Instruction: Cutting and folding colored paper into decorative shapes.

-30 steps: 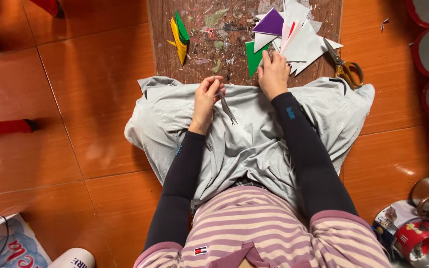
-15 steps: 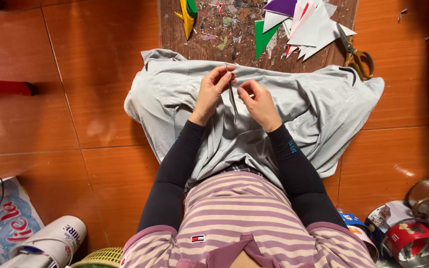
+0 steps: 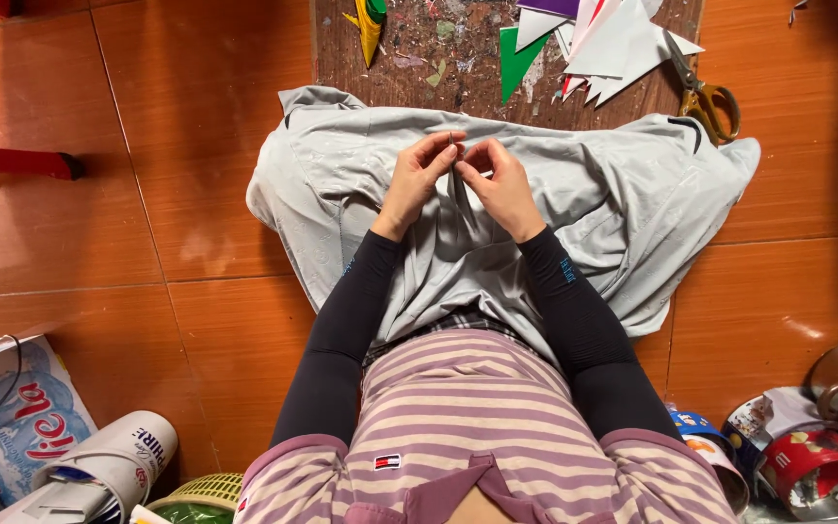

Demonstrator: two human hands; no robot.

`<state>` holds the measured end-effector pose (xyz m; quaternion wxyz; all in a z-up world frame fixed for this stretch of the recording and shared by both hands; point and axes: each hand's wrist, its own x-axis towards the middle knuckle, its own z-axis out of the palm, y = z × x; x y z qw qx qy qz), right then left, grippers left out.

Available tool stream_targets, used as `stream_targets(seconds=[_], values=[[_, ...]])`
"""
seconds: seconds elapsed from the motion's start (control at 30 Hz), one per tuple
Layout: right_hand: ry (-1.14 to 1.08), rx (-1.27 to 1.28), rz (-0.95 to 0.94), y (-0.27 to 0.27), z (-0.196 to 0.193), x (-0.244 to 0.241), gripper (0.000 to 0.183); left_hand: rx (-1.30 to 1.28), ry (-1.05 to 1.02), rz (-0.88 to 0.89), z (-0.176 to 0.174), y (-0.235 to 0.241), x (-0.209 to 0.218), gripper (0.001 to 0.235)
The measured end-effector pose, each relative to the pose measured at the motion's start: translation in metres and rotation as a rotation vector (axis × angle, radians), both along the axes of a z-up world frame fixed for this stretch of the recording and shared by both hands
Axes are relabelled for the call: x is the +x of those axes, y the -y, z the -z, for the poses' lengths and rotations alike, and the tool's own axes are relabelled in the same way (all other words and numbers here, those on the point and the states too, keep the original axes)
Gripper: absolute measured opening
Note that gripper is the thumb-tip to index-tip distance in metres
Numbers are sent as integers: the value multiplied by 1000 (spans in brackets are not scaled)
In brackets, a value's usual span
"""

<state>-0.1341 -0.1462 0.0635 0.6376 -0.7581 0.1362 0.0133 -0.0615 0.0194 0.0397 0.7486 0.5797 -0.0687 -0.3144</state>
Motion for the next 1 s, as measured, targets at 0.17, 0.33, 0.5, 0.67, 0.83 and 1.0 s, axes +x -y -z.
stream_targets(seconds=[0.17,0.33,0.5,0.67,0.83,1.0], values=[[26,35,-14,-1,5,2,17,6,10,-6,8,-1,-2,29],[63,89,-23,-1,10,2,16,4,23,-10,12,0,-3,29],[-44,184,-6,1,9,3,18,20,39,2,9,1,-1,30],[-15,200,-10,2,10,3,20,28,51,22,3,0,0,30],[-41,223,-3,3,12,3,19,2,-8,16,3,-1,-1,31],[99,-32,60,-2,-2,0,16,-19,-30,4,12,1,-1,30]])
